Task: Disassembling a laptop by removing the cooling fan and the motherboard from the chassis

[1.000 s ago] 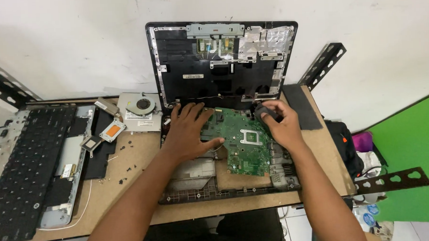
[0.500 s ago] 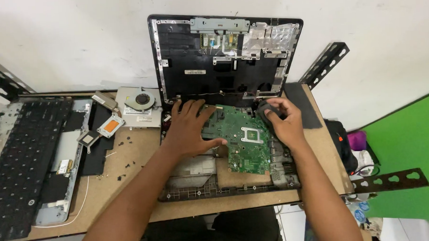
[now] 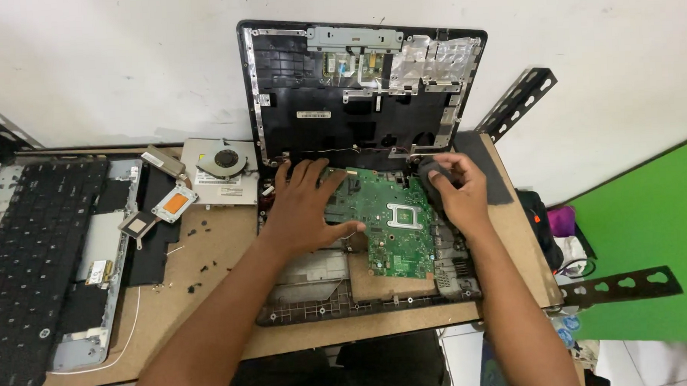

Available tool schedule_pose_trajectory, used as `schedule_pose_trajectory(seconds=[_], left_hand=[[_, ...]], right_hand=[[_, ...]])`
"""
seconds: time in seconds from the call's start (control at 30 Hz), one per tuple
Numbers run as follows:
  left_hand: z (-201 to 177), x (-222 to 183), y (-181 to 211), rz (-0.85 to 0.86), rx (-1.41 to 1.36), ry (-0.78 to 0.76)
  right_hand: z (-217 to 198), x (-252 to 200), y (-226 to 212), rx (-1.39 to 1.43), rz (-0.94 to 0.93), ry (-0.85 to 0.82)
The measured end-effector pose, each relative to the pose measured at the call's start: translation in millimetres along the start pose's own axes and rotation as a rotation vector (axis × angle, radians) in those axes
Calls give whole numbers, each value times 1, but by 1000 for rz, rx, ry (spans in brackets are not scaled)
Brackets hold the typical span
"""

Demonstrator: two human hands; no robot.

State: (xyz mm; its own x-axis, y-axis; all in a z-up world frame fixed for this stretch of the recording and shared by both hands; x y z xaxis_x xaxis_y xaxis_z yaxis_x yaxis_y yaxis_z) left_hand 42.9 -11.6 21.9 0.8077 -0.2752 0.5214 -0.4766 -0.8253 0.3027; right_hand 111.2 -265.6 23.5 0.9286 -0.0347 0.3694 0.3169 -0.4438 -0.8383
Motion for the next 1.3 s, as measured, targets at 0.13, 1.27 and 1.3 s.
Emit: schedule_pose_trajectory(seconds=[0.13, 1.27, 1.3], left_hand=[[-1, 0, 0, 0, -30, -16], [7, -5, -1, 11, 35, 34], [6, -5, -1, 12, 26, 26]], right_hand=[[0, -1, -5, 18, 5, 0], [2, -6, -4, -255, -121, -50], [4, -6, -2, -223, -99, -63]])
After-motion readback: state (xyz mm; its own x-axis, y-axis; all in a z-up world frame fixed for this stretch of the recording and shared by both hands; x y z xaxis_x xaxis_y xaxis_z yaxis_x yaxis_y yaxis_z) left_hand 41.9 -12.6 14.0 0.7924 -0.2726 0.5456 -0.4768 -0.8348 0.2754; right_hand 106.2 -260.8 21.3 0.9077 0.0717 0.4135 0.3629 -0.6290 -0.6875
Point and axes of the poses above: each hand's wrist, its own x-axis towards the middle knuckle, its own z-axis out of the palm, y = z × x, the point moved 5 cm from there along x, towards the middle knuckle, and after that the axes turned 6 degrees about -x, right-handed, at the moved point
